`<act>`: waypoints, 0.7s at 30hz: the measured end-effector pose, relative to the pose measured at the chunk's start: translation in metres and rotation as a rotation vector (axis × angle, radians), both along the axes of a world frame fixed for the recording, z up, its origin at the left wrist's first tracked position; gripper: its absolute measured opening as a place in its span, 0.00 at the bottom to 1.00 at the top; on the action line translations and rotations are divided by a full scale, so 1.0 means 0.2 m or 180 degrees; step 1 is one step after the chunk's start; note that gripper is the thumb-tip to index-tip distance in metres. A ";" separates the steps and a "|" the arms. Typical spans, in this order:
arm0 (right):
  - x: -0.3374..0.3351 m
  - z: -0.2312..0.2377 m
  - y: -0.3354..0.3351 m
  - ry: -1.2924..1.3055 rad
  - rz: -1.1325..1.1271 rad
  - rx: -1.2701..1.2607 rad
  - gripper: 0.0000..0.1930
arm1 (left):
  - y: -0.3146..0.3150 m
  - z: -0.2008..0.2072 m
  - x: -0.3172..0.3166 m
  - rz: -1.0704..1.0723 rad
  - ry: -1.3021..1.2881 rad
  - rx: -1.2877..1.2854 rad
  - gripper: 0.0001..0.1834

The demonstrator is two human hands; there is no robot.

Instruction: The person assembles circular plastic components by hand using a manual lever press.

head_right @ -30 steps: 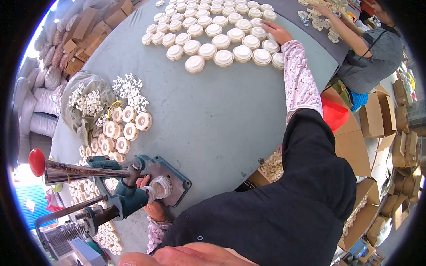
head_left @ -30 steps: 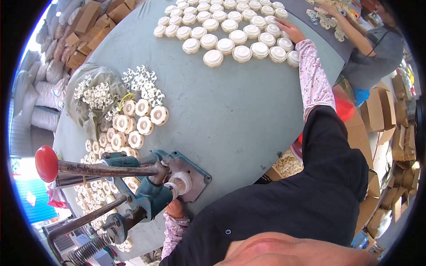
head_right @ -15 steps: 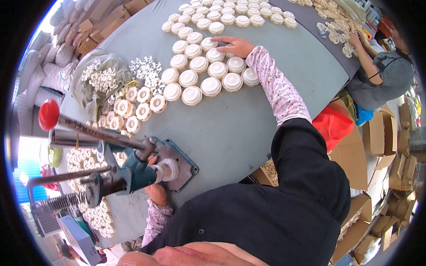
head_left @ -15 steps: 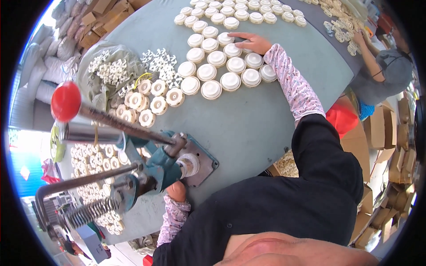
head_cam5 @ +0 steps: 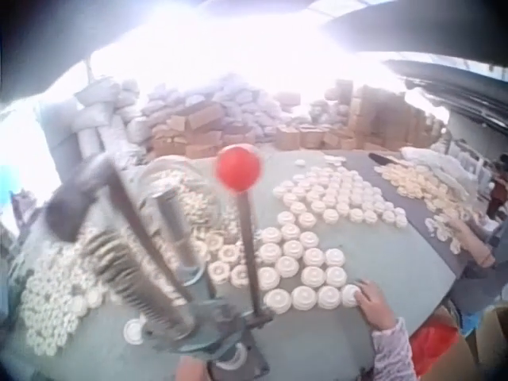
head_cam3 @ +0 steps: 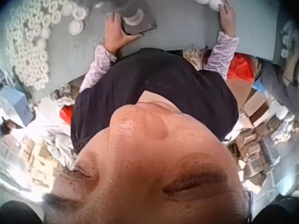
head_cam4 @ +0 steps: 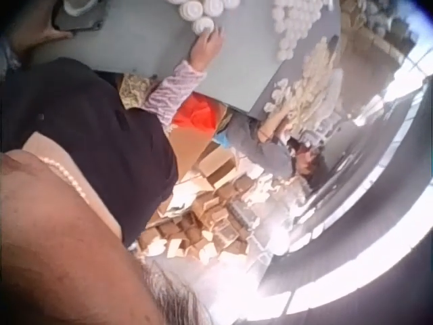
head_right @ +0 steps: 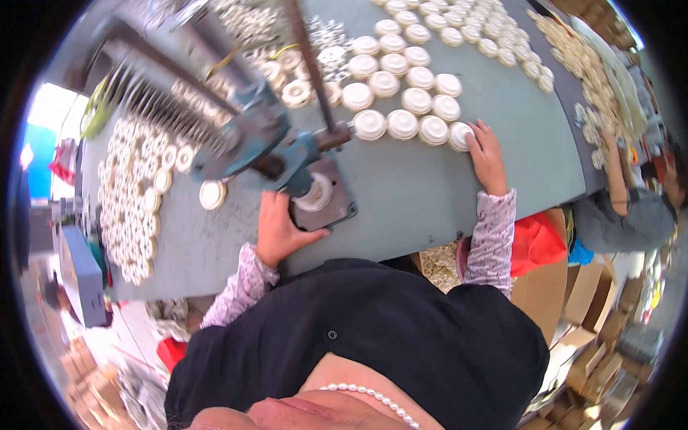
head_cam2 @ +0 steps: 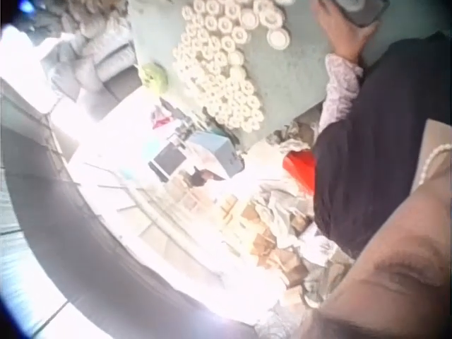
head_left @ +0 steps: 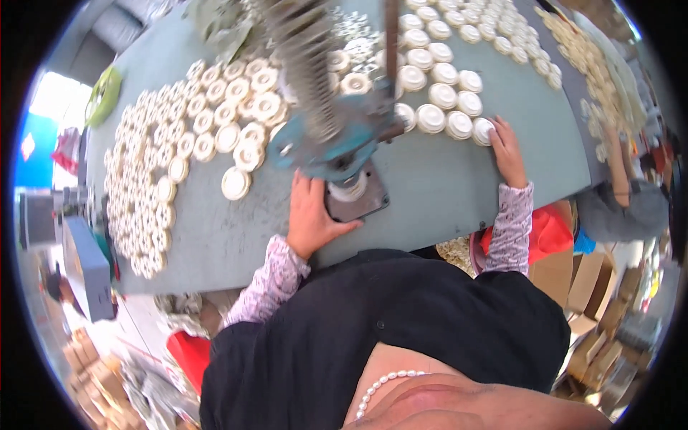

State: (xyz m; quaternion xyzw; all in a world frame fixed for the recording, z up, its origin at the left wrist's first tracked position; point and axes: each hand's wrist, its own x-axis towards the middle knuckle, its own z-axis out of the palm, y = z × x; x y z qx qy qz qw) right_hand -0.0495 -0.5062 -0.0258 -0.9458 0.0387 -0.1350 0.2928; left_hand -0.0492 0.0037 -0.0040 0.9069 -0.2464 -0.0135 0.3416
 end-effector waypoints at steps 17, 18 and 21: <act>-0.22 0.43 0.90 -0.0497 0.1317 0.0571 0.22 | -0.09 0.06 0.04 -0.0178 -0.0176 -0.1124 0.71; -0.20 0.39 0.98 -0.0899 0.1618 0.0278 0.23 | -0.11 0.08 0.02 -0.0271 -0.0266 -0.1311 0.69; -0.12 0.31 1.16 -0.1540 0.1931 -0.0271 0.26 | -0.18 0.14 0.00 -0.0238 -0.0298 -0.1654 0.60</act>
